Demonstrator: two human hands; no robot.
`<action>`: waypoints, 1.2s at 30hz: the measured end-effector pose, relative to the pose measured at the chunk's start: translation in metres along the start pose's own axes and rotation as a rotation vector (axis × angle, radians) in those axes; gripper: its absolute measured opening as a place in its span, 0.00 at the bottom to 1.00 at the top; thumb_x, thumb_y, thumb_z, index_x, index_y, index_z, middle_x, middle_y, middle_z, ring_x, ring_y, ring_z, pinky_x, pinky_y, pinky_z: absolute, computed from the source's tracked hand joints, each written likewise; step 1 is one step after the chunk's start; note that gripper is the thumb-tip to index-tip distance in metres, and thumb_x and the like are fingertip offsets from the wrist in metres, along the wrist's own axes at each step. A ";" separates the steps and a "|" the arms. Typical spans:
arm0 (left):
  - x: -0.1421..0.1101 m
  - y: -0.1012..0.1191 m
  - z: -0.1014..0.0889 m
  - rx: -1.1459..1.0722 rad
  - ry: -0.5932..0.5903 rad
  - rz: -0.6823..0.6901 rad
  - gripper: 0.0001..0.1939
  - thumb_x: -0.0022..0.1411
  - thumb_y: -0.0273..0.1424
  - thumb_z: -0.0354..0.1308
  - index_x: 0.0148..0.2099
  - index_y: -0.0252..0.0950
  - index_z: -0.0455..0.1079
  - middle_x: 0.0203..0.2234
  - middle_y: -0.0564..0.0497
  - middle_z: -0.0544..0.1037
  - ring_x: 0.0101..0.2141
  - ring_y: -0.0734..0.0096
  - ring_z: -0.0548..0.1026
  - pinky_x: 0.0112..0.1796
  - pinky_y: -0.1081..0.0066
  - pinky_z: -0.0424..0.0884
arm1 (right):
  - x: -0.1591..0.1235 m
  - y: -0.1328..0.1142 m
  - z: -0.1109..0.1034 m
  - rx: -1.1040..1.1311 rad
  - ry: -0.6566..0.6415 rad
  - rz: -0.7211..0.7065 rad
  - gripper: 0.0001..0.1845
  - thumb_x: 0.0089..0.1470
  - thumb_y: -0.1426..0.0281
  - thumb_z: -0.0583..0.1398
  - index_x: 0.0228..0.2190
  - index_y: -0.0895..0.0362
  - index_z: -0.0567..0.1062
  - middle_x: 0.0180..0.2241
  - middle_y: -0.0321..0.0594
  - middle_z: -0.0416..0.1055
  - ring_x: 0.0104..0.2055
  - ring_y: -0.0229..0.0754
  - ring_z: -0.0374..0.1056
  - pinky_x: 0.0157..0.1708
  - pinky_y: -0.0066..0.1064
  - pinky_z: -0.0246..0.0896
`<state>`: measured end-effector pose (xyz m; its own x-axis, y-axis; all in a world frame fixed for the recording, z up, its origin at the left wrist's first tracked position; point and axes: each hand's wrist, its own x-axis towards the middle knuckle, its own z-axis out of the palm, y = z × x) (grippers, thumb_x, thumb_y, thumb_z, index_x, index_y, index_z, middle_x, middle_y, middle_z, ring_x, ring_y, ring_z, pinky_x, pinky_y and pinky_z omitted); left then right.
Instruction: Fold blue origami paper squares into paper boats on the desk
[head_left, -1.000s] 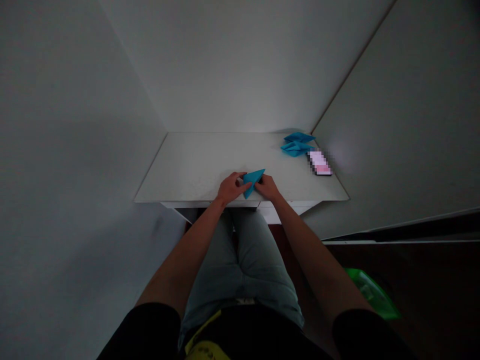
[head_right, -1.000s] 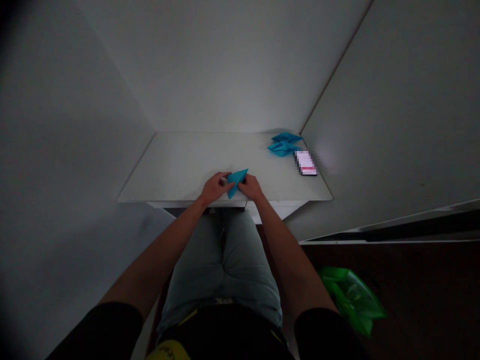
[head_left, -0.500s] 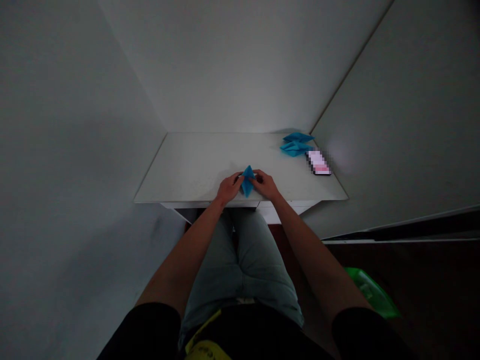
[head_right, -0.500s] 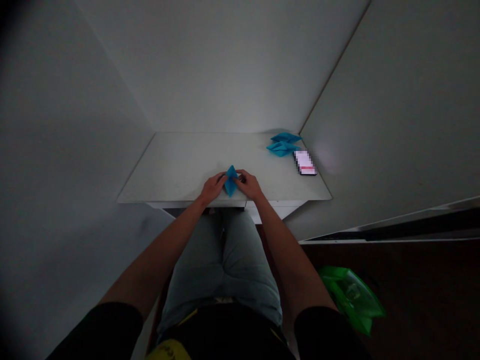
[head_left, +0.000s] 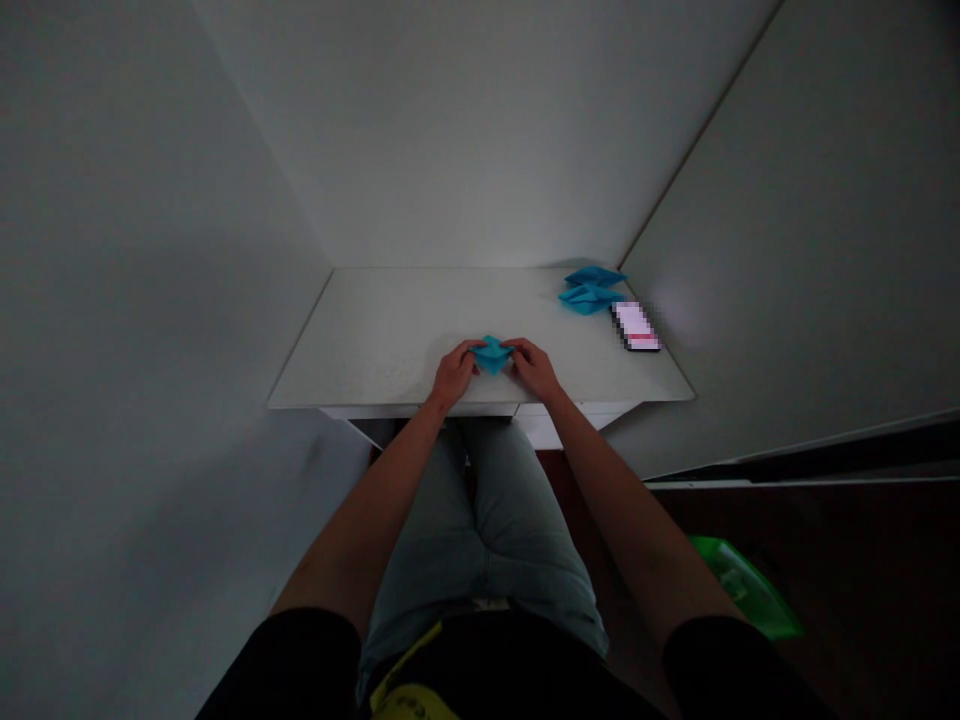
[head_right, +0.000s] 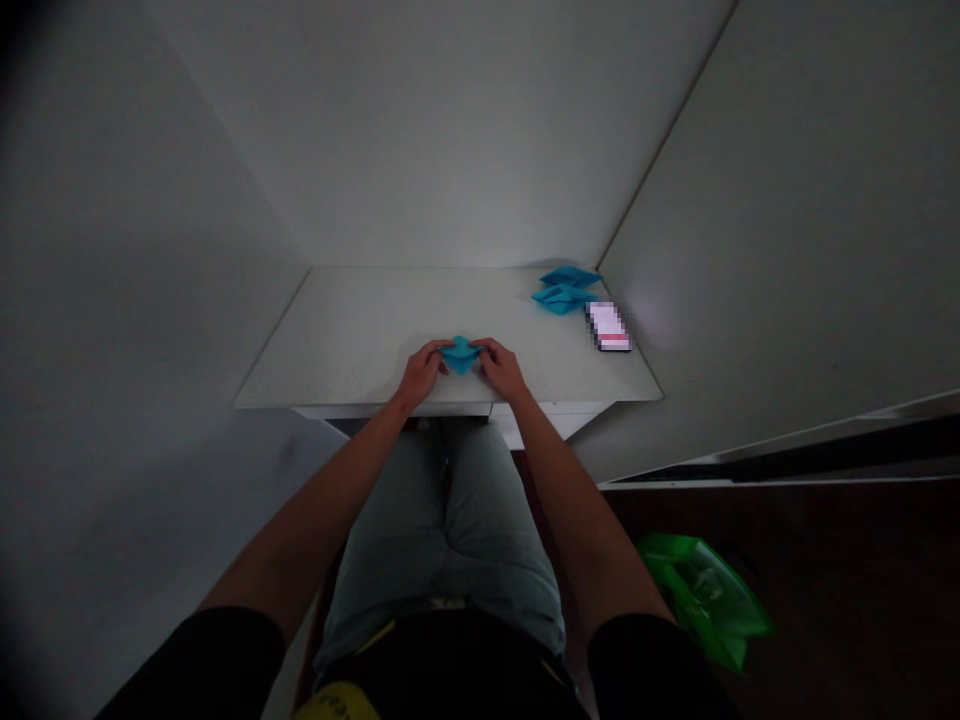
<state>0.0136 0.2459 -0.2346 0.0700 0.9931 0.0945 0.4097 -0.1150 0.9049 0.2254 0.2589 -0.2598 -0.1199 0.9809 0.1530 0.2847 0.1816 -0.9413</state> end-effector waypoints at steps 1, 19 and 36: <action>0.000 0.000 0.000 -0.017 0.002 0.000 0.20 0.74 0.33 0.48 0.56 0.41 0.80 0.28 0.52 0.81 0.32 0.67 0.80 0.41 0.67 0.75 | 0.000 0.001 -0.001 -0.001 -0.003 0.000 0.23 0.64 0.54 0.55 0.48 0.53 0.81 0.29 0.36 0.75 0.28 0.43 0.70 0.34 0.36 0.68; 0.005 -0.007 0.001 0.029 -0.005 0.013 0.13 0.73 0.40 0.58 0.46 0.37 0.79 0.40 0.48 0.85 0.38 0.66 0.79 0.45 0.66 0.76 | 0.004 0.006 0.001 -0.027 -0.009 -0.013 0.27 0.59 0.42 0.61 0.40 0.53 0.80 0.37 0.42 0.80 0.38 0.46 0.73 0.42 0.38 0.70; 0.003 -0.006 0.005 -0.043 0.058 0.031 0.11 0.74 0.38 0.58 0.41 0.37 0.74 0.37 0.48 0.83 0.38 0.67 0.79 0.43 0.67 0.74 | 0.001 -0.004 0.001 -0.072 0.018 -0.038 0.30 0.60 0.39 0.60 0.34 0.53 0.81 0.35 0.42 0.79 0.35 0.44 0.70 0.38 0.36 0.67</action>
<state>0.0159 0.2495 -0.2412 0.0289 0.9889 0.1455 0.3686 -0.1459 0.9181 0.2231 0.2592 -0.2567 -0.1148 0.9743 0.1938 0.3481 0.2222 -0.9108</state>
